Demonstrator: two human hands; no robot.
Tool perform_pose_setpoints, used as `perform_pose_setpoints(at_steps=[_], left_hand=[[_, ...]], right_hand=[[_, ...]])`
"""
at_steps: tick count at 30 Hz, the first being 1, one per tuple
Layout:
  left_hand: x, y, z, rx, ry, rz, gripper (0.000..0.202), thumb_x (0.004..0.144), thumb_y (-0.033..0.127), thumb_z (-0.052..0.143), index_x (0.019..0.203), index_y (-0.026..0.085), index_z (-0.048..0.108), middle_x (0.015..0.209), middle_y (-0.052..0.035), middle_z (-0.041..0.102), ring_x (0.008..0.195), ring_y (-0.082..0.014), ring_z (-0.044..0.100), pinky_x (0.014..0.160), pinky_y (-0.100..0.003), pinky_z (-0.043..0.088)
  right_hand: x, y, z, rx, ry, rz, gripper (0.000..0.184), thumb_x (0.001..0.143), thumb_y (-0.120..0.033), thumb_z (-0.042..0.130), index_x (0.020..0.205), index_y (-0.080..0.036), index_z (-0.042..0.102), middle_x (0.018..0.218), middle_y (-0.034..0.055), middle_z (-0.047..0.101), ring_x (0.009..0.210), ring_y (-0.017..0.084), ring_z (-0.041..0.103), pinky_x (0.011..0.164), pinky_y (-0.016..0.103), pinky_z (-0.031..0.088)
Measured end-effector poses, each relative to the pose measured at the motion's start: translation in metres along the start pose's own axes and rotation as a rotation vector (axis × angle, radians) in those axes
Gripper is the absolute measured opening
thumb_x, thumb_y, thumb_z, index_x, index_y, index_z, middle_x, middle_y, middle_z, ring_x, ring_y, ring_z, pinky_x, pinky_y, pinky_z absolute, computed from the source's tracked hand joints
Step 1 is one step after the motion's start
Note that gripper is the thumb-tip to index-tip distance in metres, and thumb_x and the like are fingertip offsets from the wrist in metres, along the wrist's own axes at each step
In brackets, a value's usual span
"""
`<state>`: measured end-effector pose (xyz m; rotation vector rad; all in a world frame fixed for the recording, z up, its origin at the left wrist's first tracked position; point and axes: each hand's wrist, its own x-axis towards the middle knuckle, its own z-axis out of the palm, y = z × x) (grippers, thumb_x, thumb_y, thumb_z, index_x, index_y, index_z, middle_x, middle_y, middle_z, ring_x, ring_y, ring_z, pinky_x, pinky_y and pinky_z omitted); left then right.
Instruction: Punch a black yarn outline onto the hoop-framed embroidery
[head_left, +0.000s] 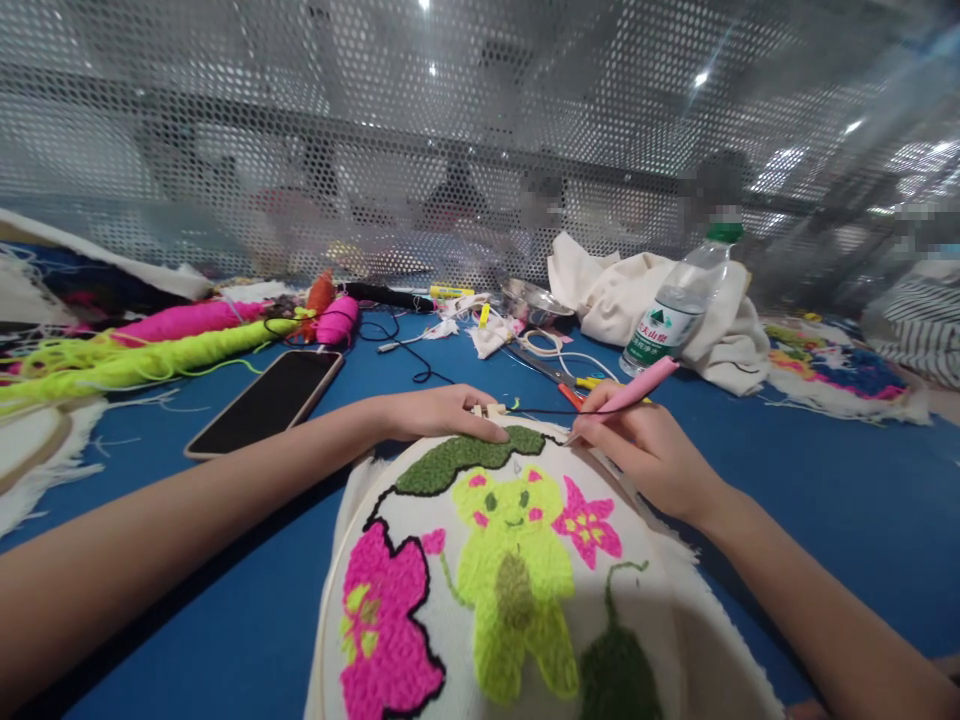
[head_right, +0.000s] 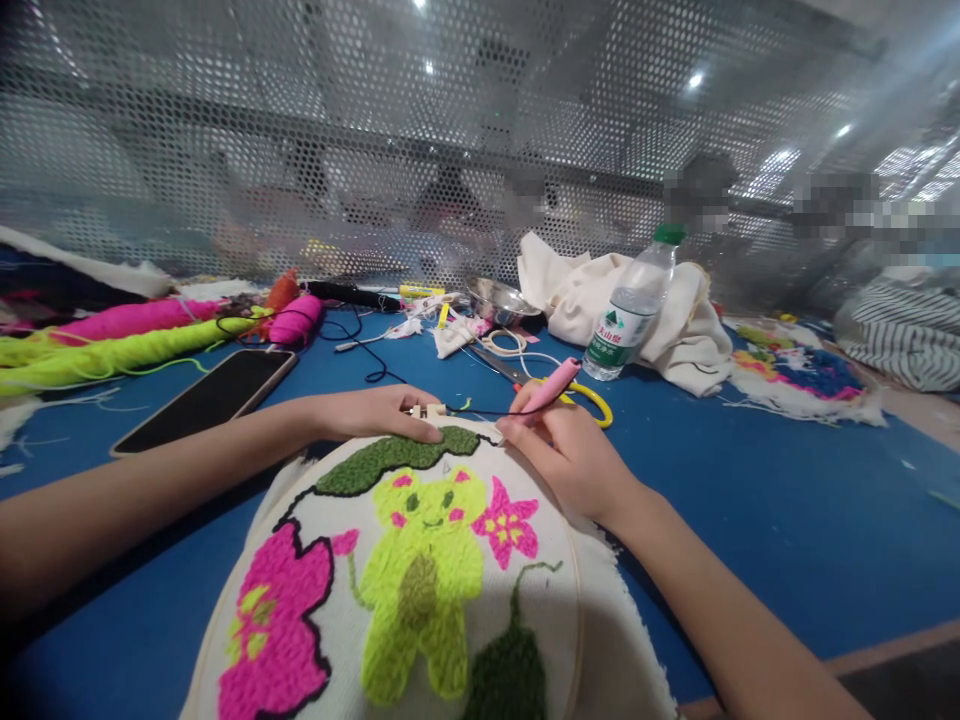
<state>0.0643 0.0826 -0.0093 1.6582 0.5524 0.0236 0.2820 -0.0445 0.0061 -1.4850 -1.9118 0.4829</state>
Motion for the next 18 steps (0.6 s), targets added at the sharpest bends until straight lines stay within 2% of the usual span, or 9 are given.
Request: perform_pose_setpoints(at_steps=[4, 9, 14, 18], left_hand=[[-0.0005, -0.0003, -0.0004, 0.010, 0.000, 0.013, 0.026, 0.071, 0.040, 0.068, 0.082, 0.017, 0.064, 0.077, -0.0006, 0.066, 0.067, -0.0131, 0.058, 0.064, -0.023, 0.043], [-0.0006, -0.0002, -0.0007, 0.014, 0.001, 0.002, 0.027, 0.071, 0.040, 0.068, 0.083, 0.017, 0.065, 0.078, -0.0004, 0.066, 0.068, -0.0135, 0.058, 0.063, -0.023, 0.042], [-0.0002, -0.0005, -0.0006, 0.000, -0.001, 0.005, 0.024, 0.070, 0.040, 0.068, 0.080, 0.018, 0.065, 0.077, 0.0007, 0.067, 0.069, -0.0136, 0.060, 0.065, -0.022, 0.042], [-0.0001, -0.0013, -0.0005, -0.022, -0.010, 0.001, 0.020, 0.072, 0.037, 0.068, 0.080, 0.019, 0.065, 0.075, 0.0015, 0.067, 0.069, -0.0130, 0.060, 0.066, -0.022, 0.043]], right_hand=[[-0.0016, 0.0001, -0.0032, -0.010, -0.024, -0.031, 0.028, 0.092, -0.035, 0.043, 0.076, -0.018, 0.059, 0.079, 0.0047, 0.059, 0.069, 0.016, 0.057, 0.067, 0.029, 0.046], [-0.0018, -0.0033, -0.0064, -0.043, 0.006, -0.069, 0.033, 0.092, -0.032, 0.041, 0.067, -0.018, 0.058, 0.081, 0.0051, 0.059, 0.069, 0.016, 0.058, 0.067, 0.029, 0.046], [-0.0018, -0.0023, -0.0079, -0.073, -0.023, -0.049, 0.027, 0.091, -0.033, 0.044, 0.073, -0.018, 0.057, 0.072, 0.0045, 0.060, 0.071, 0.019, 0.059, 0.064, 0.030, 0.044], [-0.0024, -0.0015, -0.0078, -0.064, -0.014, -0.084, 0.026, 0.091, -0.033, 0.043, 0.074, -0.019, 0.056, 0.069, 0.0034, 0.059, 0.070, 0.018, 0.059, 0.066, 0.031, 0.044]])
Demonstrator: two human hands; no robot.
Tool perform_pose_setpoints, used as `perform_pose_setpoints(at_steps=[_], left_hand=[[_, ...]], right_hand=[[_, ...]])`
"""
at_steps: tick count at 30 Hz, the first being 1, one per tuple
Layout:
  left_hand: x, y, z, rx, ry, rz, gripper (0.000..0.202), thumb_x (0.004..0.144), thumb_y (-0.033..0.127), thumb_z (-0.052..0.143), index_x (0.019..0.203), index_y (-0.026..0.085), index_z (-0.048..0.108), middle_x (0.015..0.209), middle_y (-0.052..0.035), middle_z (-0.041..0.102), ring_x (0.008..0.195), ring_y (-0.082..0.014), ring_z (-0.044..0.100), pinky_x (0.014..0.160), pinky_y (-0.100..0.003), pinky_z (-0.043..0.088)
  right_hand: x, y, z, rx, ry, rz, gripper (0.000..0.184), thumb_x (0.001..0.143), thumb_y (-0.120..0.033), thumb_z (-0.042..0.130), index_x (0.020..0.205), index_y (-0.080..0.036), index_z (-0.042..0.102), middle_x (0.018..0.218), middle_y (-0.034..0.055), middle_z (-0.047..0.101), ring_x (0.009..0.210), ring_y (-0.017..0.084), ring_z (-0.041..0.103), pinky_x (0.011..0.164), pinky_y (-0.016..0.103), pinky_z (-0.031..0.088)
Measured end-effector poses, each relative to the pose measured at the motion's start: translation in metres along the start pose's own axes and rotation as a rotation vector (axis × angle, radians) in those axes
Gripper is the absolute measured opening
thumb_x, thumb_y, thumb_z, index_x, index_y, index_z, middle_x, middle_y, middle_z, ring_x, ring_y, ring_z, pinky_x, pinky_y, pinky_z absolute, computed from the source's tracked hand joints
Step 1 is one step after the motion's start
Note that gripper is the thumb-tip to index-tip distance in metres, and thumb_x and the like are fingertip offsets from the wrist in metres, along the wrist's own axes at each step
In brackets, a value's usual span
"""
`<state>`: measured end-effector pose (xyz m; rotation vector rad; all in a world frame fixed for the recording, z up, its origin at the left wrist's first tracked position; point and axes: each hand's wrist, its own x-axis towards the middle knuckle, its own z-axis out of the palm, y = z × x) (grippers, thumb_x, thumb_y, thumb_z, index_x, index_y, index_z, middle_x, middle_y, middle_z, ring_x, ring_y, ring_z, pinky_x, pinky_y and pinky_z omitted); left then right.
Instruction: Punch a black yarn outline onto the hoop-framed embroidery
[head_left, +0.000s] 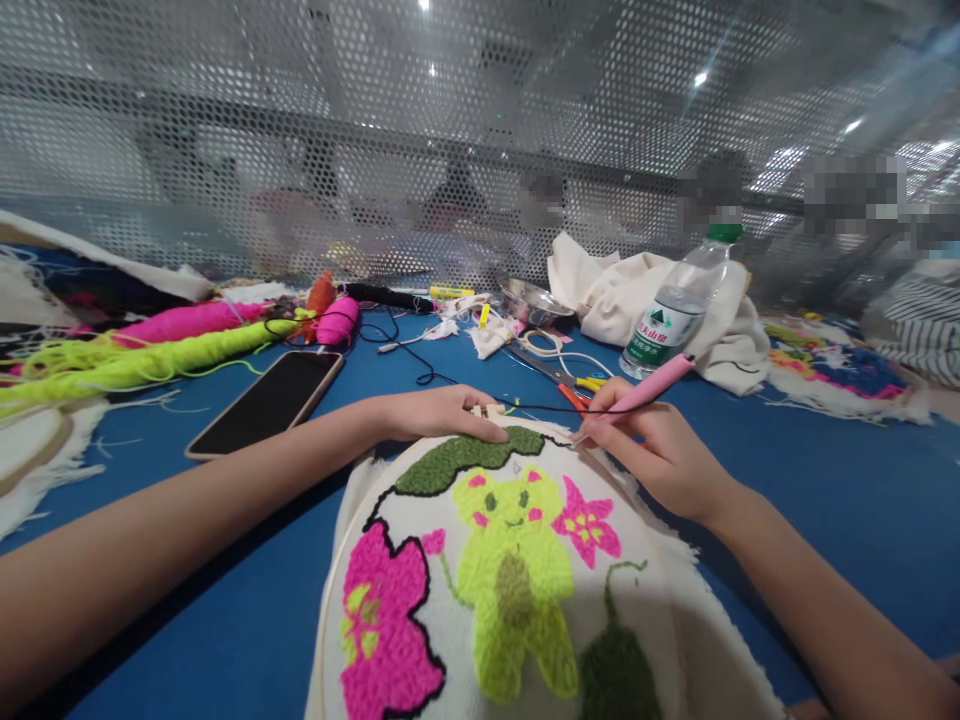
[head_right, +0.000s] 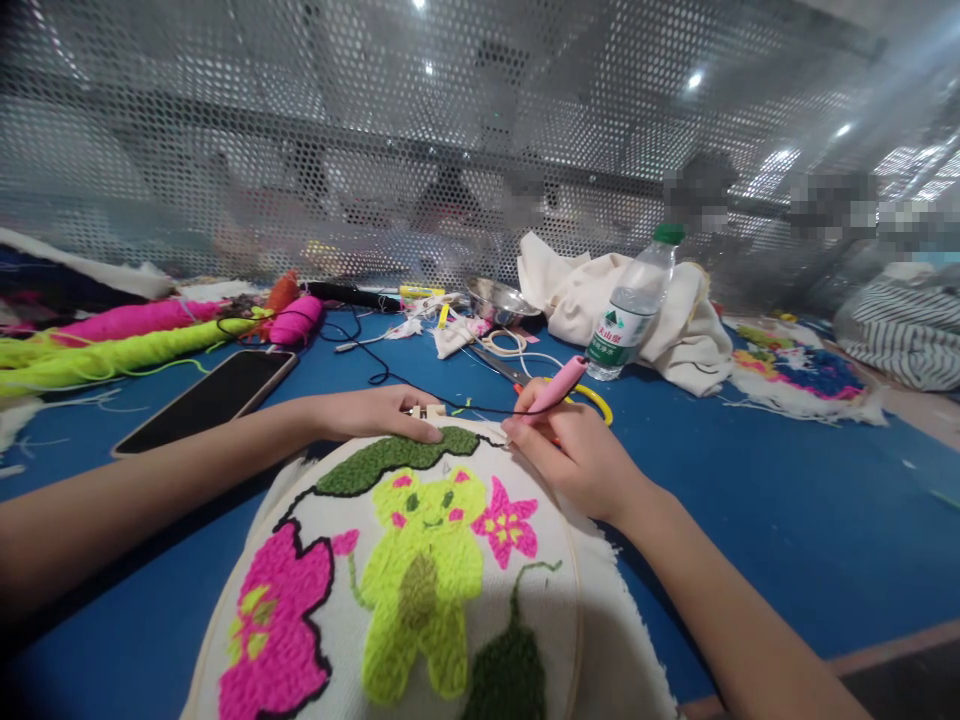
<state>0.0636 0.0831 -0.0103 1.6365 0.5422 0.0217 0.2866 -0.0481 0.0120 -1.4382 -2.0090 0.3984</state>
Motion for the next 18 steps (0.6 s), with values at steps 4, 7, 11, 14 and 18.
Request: perform_pose_setpoints(at_steps=[4, 7, 11, 14, 18], left_hand=[[-0.0003, 0.0006, 0.0001, 0.013, -0.001, 0.005, 0.020, 0.073, 0.037, 0.067, 0.080, 0.018, 0.064, 0.076, 0.0010, 0.067, 0.070, -0.0128, 0.060, 0.066, -0.022, 0.043], [-0.0008, 0.0015, 0.0003, 0.022, -0.007, 0.013, 0.021, 0.074, 0.037, 0.066, 0.082, 0.018, 0.064, 0.078, 0.0002, 0.067, 0.071, -0.0131, 0.061, 0.066, -0.022, 0.043], [-0.0013, 0.0014, 0.0011, 0.028, 0.006, 0.012, 0.024, 0.073, 0.039, 0.067, 0.082, 0.017, 0.063, 0.076, -0.0004, 0.066, 0.068, -0.0137, 0.060, 0.061, -0.023, 0.042], [-0.0010, 0.0000, 0.0019, 0.020, 0.043, 0.021, 0.023, 0.071, 0.039, 0.068, 0.079, 0.017, 0.062, 0.072, 0.0015, 0.065, 0.063, -0.0123, 0.058, 0.058, -0.022, 0.041], [-0.0005, -0.0020, 0.0023, -0.001, 0.048, 0.028, 0.023, 0.071, 0.037, 0.069, 0.080, 0.017, 0.063, 0.073, 0.0014, 0.065, 0.065, -0.0127, 0.059, 0.062, -0.022, 0.043]], right_hand=[[0.0007, -0.0014, -0.0003, -0.003, -0.001, -0.002, 0.027, 0.091, -0.033, 0.043, 0.073, -0.019, 0.058, 0.070, 0.0031, 0.058, 0.068, 0.018, 0.057, 0.065, 0.030, 0.044], [0.0014, -0.0025, -0.0005, -0.004, -0.006, 0.000, 0.026, 0.090, -0.032, 0.044, 0.072, -0.019, 0.059, 0.074, 0.0038, 0.058, 0.068, 0.017, 0.057, 0.064, 0.030, 0.044], [0.0018, -0.0029, -0.0001, 0.012, -0.022, 0.035, 0.028, 0.089, -0.034, 0.046, 0.070, -0.018, 0.058, 0.074, 0.0032, 0.055, 0.065, 0.016, 0.055, 0.060, 0.028, 0.042], [0.0025, -0.0035, 0.0001, 0.027, -0.021, 0.090, 0.027, 0.088, -0.036, 0.048, 0.069, -0.018, 0.055, 0.071, 0.0017, 0.053, 0.063, 0.015, 0.052, 0.055, 0.027, 0.038], [0.0033, -0.0056, 0.0010, 0.019, -0.050, 0.126, 0.021, 0.085, -0.035, 0.053, 0.071, -0.019, 0.053, 0.071, 0.0000, 0.054, 0.068, 0.015, 0.051, 0.057, 0.026, 0.036]])
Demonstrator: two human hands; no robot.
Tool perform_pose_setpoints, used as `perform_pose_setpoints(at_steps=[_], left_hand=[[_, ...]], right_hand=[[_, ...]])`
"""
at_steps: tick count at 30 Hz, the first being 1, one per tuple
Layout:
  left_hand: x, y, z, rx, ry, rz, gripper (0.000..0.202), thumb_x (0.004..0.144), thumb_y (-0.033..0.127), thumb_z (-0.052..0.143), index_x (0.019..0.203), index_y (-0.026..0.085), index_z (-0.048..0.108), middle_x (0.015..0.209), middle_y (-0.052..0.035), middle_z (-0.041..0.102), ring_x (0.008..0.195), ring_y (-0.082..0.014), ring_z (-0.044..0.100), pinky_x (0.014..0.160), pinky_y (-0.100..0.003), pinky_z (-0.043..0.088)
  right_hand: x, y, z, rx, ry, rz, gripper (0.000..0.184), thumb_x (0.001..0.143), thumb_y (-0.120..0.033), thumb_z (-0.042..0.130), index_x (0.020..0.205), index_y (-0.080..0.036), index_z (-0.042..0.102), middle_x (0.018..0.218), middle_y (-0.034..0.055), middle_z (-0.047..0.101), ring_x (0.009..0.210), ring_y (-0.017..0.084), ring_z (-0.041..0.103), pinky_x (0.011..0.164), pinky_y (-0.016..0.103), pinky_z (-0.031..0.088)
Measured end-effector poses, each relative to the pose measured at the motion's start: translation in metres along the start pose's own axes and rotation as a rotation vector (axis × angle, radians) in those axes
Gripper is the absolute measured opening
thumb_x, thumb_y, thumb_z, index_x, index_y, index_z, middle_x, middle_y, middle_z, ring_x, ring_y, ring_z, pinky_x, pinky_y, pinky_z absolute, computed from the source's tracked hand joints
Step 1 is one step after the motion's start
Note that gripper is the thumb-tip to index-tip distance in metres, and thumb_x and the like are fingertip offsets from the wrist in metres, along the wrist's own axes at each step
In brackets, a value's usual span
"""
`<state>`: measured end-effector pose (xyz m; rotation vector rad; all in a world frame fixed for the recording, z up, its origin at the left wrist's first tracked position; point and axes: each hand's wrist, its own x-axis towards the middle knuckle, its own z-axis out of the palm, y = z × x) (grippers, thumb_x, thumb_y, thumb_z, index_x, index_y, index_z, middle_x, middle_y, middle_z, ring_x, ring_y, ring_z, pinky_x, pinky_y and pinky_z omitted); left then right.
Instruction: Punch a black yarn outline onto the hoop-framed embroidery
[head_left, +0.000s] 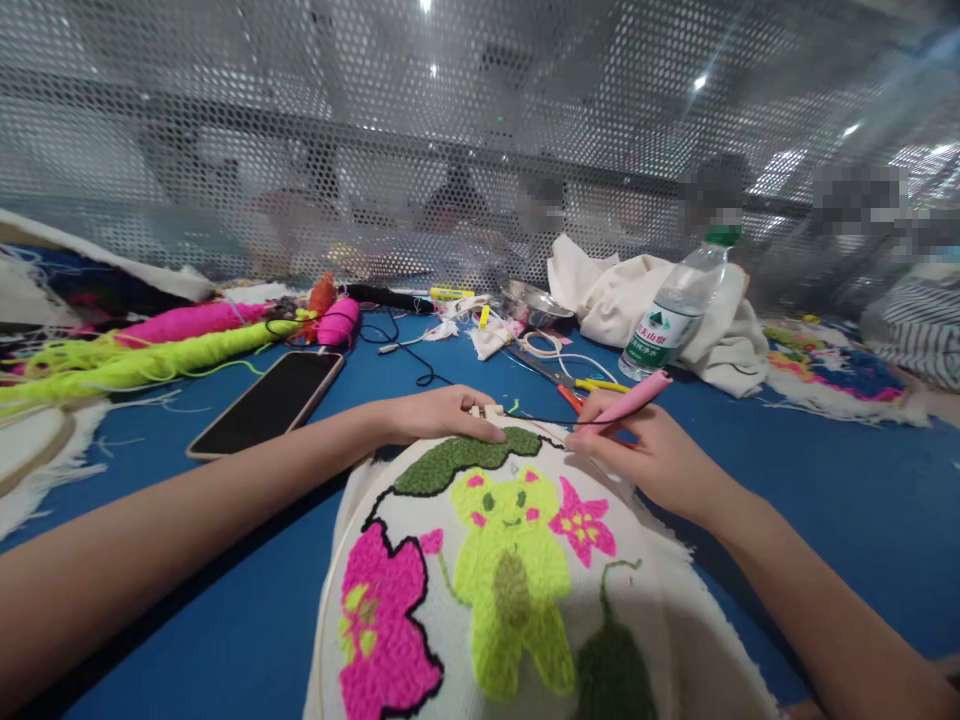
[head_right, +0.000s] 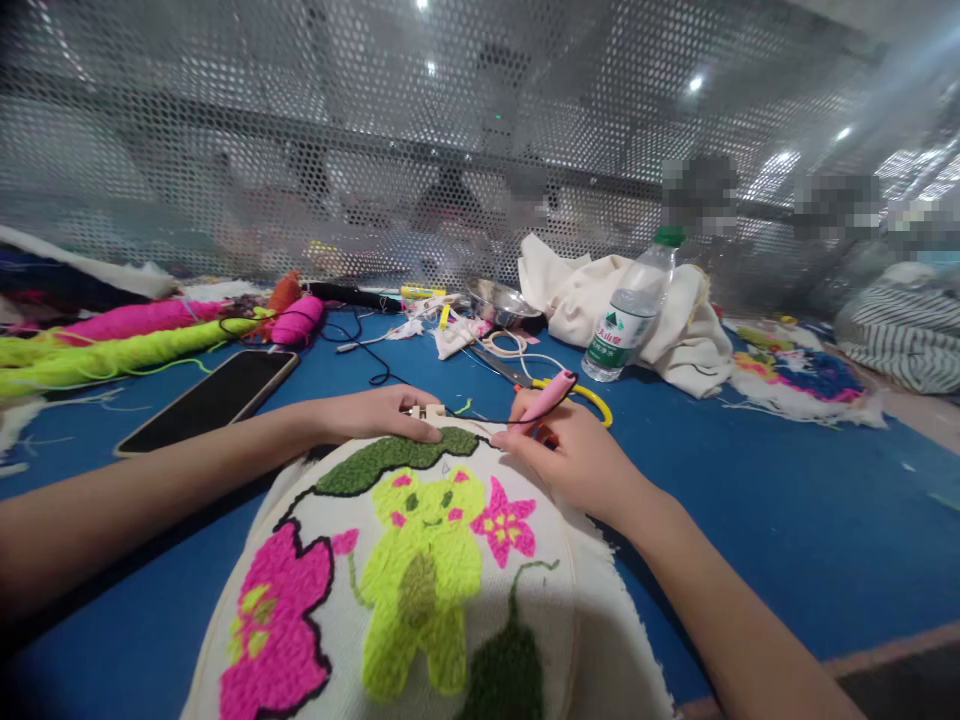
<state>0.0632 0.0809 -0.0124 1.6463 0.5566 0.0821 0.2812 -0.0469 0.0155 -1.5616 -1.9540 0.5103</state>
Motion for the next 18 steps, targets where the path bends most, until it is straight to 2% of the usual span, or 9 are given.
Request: perform_pose_setpoints(at_steps=[5, 8, 11, 13, 16, 18], left_hand=[[0.000, -0.001, -0.001, 0.018, 0.022, 0.004, 0.023, 0.072, 0.036, 0.067, 0.084, 0.017, 0.064, 0.078, -0.0001, 0.067, 0.070, -0.0132, 0.060, 0.067, -0.023, 0.044], [0.000, -0.001, -0.002, 0.047, 0.024, 0.004, 0.024, 0.073, 0.037, 0.067, 0.085, 0.017, 0.065, 0.081, -0.0005, 0.068, 0.073, -0.0133, 0.061, 0.070, -0.023, 0.045], [0.001, -0.001, -0.002, 0.046, 0.005, 0.001, 0.025, 0.073, 0.038, 0.067, 0.087, 0.018, 0.066, 0.083, -0.0012, 0.069, 0.072, -0.0136, 0.062, 0.069, -0.023, 0.045], [0.000, 0.000, -0.002, 0.040, -0.004, -0.016, 0.027, 0.072, 0.039, 0.066, 0.088, 0.017, 0.066, 0.083, -0.0020, 0.069, 0.070, -0.0142, 0.062, 0.067, -0.024, 0.045], [0.000, 0.002, -0.002, 0.067, -0.002, -0.032, 0.028, 0.072, 0.040, 0.066, 0.087, 0.016, 0.066, 0.081, -0.0024, 0.068, 0.069, -0.0144, 0.061, 0.065, -0.024, 0.044], [0.000, 0.002, -0.002, 0.076, -0.002, -0.023, 0.028, 0.072, 0.040, 0.066, 0.086, 0.016, 0.066, 0.081, -0.0021, 0.068, 0.068, -0.0139, 0.060, 0.064, -0.024, 0.043]], right_hand=[[0.001, -0.001, 0.009, -0.051, -0.099, 0.007, 0.022, 0.083, -0.030, 0.057, 0.066, -0.020, 0.047, 0.064, -0.0046, 0.049, 0.062, 0.012, 0.045, 0.056, 0.025, 0.033], [0.003, 0.000, 0.013, -0.033, -0.077, 0.008, 0.018, 0.083, -0.030, 0.057, 0.069, -0.020, 0.049, 0.064, -0.0047, 0.049, 0.061, 0.012, 0.046, 0.057, 0.025, 0.033], [0.003, 0.001, 0.012, 0.082, 0.015, 0.037, 0.012, 0.078, -0.029, 0.063, 0.078, -0.019, 0.056, 0.072, -0.0024, 0.057, 0.065, 0.013, 0.053, 0.060, 0.026, 0.039], [0.001, 0.002, 0.011, 0.176, 0.089, 0.079, 0.014, 0.075, -0.028, 0.066, 0.082, -0.018, 0.059, 0.076, -0.0002, 0.061, 0.069, 0.015, 0.057, 0.064, 0.028, 0.044], [-0.004, 0.003, 0.013, 0.259, 0.175, 0.111, 0.014, 0.080, -0.032, 0.061, 0.082, -0.018, 0.061, 0.084, 0.0031, 0.064, 0.078, 0.018, 0.060, 0.070, 0.030, 0.048], [-0.009, 0.002, 0.016, 0.276, 0.254, 0.082, 0.016, 0.083, -0.034, 0.056, 0.081, -0.019, 0.061, 0.093, 0.0043, 0.064, 0.089, 0.018, 0.060, 0.077, 0.031, 0.048]])
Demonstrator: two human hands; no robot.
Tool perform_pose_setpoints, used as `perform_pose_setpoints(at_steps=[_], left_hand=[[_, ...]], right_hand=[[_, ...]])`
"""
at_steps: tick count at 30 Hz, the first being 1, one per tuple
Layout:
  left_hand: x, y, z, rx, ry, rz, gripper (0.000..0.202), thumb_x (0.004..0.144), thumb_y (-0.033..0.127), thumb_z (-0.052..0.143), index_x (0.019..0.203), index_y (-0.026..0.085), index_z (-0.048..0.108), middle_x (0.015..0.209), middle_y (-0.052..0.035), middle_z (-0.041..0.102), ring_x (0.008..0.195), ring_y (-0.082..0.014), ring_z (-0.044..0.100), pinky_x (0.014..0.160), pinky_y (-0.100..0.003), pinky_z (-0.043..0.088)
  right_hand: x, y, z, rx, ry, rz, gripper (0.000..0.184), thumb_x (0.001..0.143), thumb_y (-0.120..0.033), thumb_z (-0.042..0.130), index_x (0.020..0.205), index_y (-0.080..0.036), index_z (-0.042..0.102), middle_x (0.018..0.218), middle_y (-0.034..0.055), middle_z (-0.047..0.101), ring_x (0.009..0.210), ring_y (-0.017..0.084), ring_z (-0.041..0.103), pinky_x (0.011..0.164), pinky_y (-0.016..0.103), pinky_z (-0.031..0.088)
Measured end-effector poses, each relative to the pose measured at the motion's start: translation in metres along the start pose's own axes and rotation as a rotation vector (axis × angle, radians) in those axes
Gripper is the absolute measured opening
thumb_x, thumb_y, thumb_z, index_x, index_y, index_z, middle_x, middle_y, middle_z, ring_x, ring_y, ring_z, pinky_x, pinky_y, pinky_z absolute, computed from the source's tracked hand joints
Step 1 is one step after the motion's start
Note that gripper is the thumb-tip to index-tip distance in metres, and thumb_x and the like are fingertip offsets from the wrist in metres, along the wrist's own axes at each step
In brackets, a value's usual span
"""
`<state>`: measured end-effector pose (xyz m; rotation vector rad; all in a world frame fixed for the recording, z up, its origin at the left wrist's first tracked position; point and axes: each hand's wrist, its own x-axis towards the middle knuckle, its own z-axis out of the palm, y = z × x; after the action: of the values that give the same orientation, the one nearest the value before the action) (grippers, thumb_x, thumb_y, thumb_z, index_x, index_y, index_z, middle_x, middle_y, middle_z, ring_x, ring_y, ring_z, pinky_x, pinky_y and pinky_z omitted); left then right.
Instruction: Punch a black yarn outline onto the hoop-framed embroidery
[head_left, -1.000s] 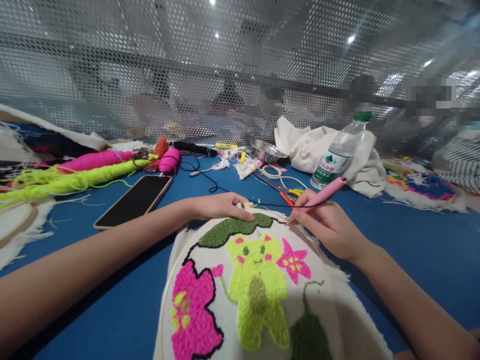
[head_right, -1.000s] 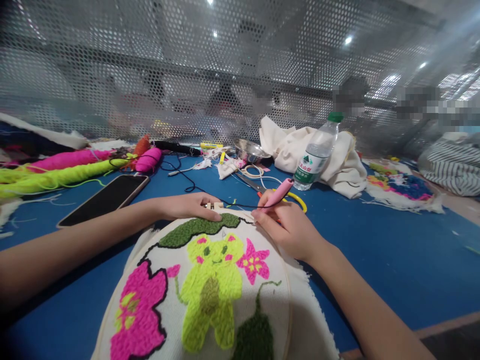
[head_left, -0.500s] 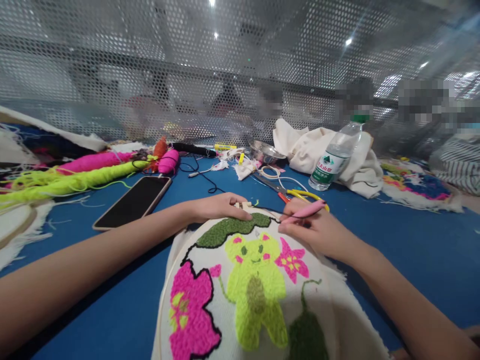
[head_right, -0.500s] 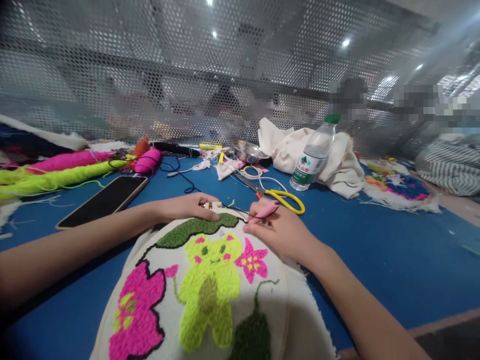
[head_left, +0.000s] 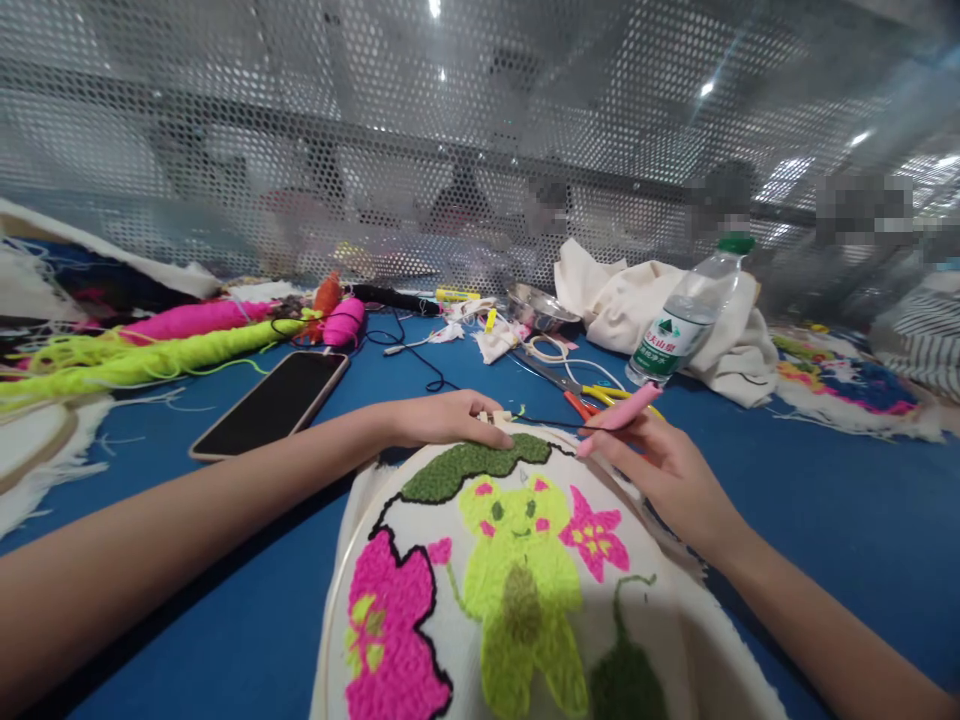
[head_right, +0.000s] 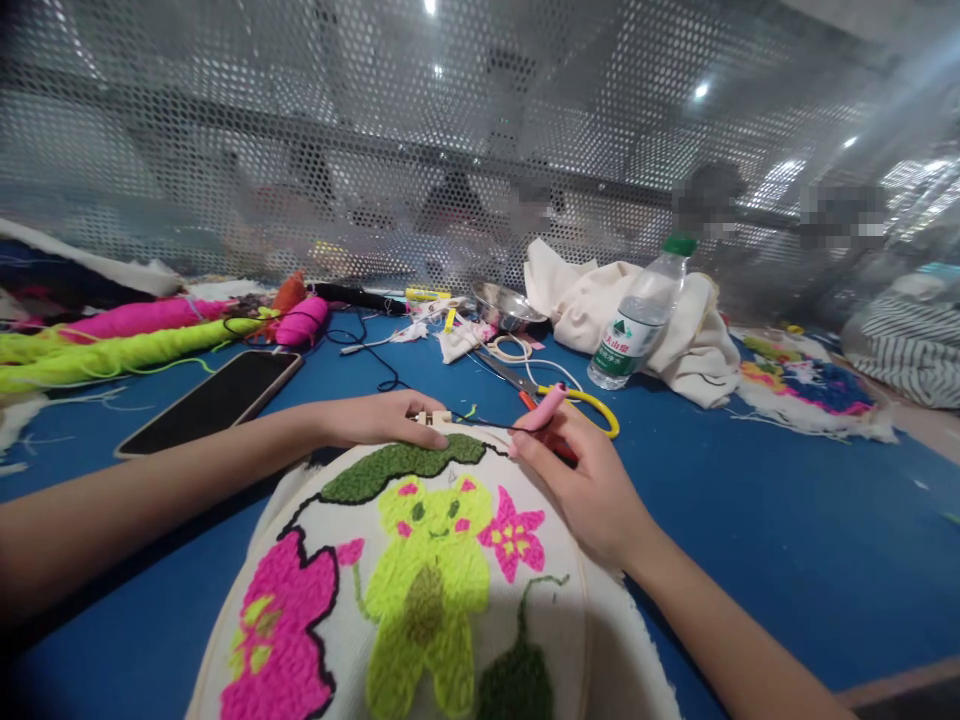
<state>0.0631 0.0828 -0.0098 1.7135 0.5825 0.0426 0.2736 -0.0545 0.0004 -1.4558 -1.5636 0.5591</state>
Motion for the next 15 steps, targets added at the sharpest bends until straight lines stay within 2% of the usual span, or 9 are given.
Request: perform_pose_setpoints(at_steps=[4, 10, 15], left_hand=[[0.0010, -0.0013, 0.0002, -0.014, 0.003, 0.015, 0.026, 0.072, 0.040, 0.066, 0.084, 0.017, 0.065, 0.078, -0.0009, 0.067, 0.067, -0.0127, 0.058, 0.061, -0.023, 0.041], [0.0035, -0.0044, 0.0001, 0.006, 0.022, 0.037, 0.022, 0.072, 0.039, 0.066, 0.079, 0.018, 0.065, 0.075, 0.0002, 0.066, 0.068, -0.0127, 0.057, 0.062, -0.022, 0.039], [0.0032, -0.0045, -0.0008, 0.056, 0.027, 0.046, 0.028, 0.072, 0.044, 0.066, 0.078, 0.016, 0.064, 0.074, -0.0005, 0.064, 0.066, -0.0134, 0.056, 0.060, -0.023, 0.039]], right_hand=[[-0.0079, -0.0025, 0.0013, -0.001, 0.109, -0.095, 0.011, 0.083, -0.031, 0.058, 0.081, -0.021, 0.060, 0.102, 0.0040, 0.063, 0.102, 0.020, 0.057, 0.084, 0.033, 0.047], [-0.0114, -0.0029, -0.0025, -0.284, 0.216, -0.225, 0.008, 0.084, -0.029, 0.059, 0.084, -0.021, 0.059, 0.089, 0.0027, 0.066, 0.082, 0.018, 0.064, 0.071, 0.030, 0.049], [-0.0118, -0.0018, -0.0048, -0.323, 0.274, -0.260, 0.009, 0.086, -0.029, 0.056, 0.084, -0.020, 0.057, 0.086, 0.0022, 0.066, 0.077, 0.015, 0.064, 0.070, 0.026, 0.048]])
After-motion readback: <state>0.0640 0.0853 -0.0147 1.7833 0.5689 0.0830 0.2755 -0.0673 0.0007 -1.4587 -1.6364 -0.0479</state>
